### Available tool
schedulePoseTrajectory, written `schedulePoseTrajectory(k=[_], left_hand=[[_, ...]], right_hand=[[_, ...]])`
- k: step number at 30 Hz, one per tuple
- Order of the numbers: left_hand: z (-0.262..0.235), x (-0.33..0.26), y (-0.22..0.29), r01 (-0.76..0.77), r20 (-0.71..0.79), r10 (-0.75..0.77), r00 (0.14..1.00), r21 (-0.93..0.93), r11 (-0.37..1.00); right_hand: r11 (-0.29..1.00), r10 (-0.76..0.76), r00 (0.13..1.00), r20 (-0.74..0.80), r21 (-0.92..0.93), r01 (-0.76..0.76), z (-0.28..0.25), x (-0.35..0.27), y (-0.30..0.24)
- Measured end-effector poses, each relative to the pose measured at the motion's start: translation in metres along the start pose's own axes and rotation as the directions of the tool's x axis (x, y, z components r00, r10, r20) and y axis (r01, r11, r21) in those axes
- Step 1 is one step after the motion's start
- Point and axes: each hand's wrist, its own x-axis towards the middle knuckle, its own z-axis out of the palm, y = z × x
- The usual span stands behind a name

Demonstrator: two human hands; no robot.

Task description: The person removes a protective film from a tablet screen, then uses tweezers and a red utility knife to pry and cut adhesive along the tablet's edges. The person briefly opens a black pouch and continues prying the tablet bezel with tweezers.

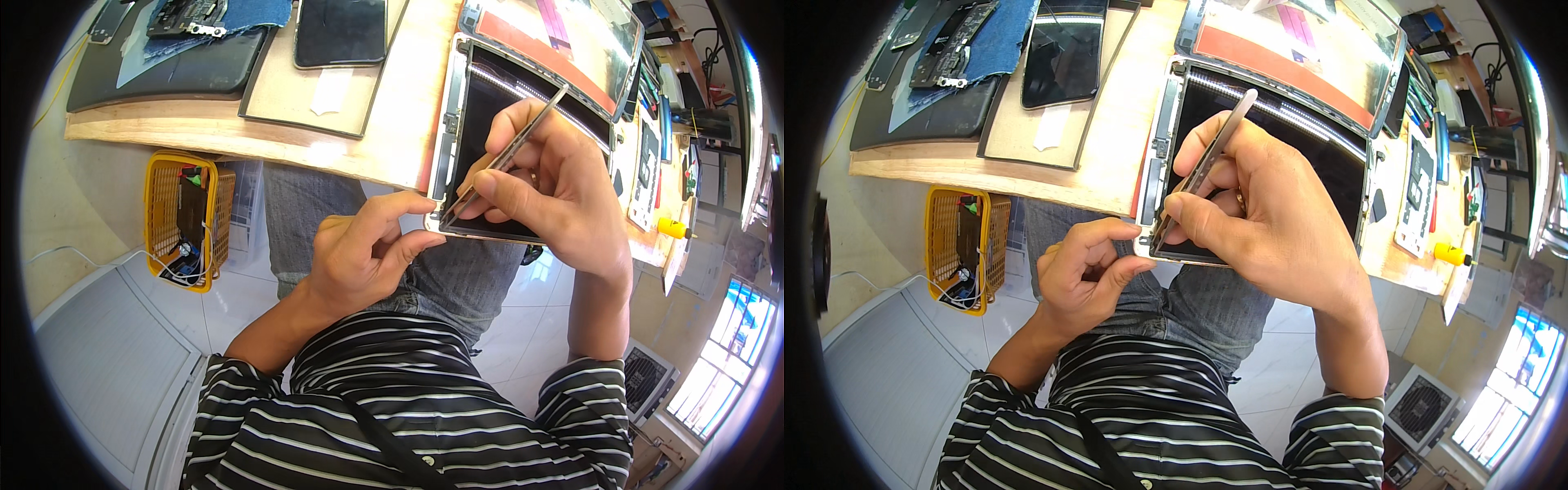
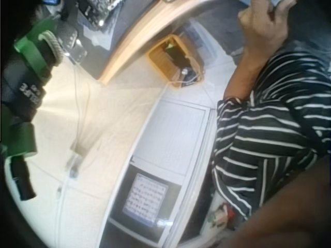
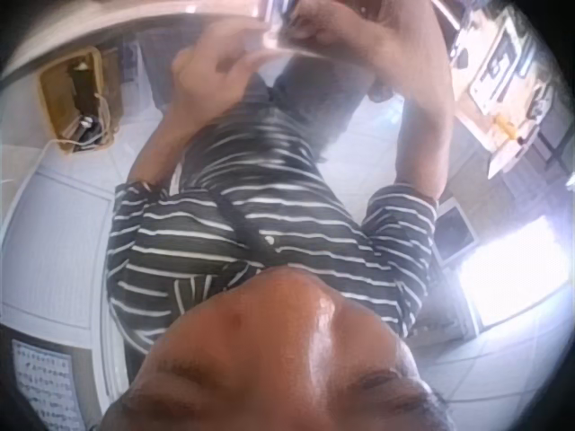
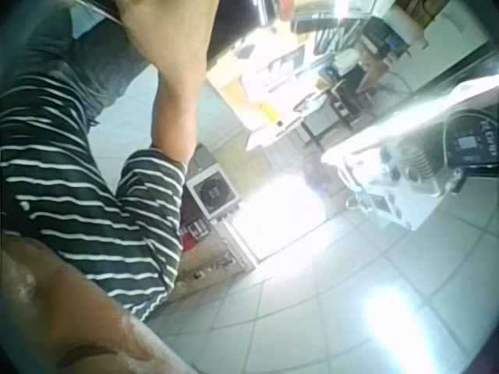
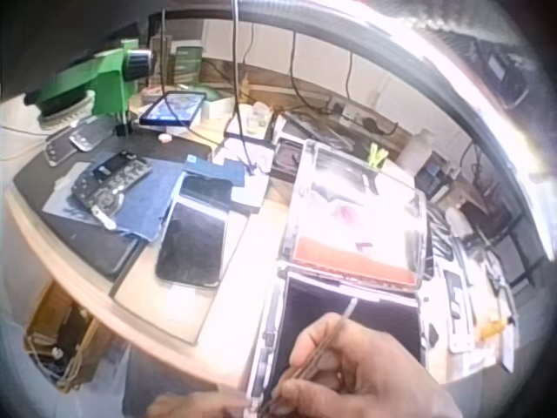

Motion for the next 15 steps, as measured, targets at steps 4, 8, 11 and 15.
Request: schedulePoseTrajectory(k=[4, 8, 11, 15], left_hand=[[-0.0010, 0.0022, -0.0007, -0.036, 0.012, 0.036, 0.999, -0.001, 0.999], [-0.0002, 0.0016, -0.0013, -0.044, 0.011, 0.044, 0.999, -0.005, 0.999], [-0.0005, 0.0007, -0.0017, -0.037, 0.016, 0.037, 0.999, 0.000, 0.999], [-0.0009, 0.0012, -0.0016, -0.033, 0.020, 0.033, 0.999, -0.006, 0.999]], right_hand=[[1.000, -0.003, 1.000, -0.008, 0.030, 0.003, -0.0012, -0.0016, -0.0011], [0.999, -0.030, 0.999, -0.013, 0.021, 0.030, -0.0015, -0.0023, 0.0013], [1.000, -0.030, 1.000, -0.008, 0.000, 0.030, -0.0008, -0.0025, 0.0004], [1.000, -0.021, 1.000, -0.006, 0.001, 0.021, -0.0004, -0.0008, 0.0010]])
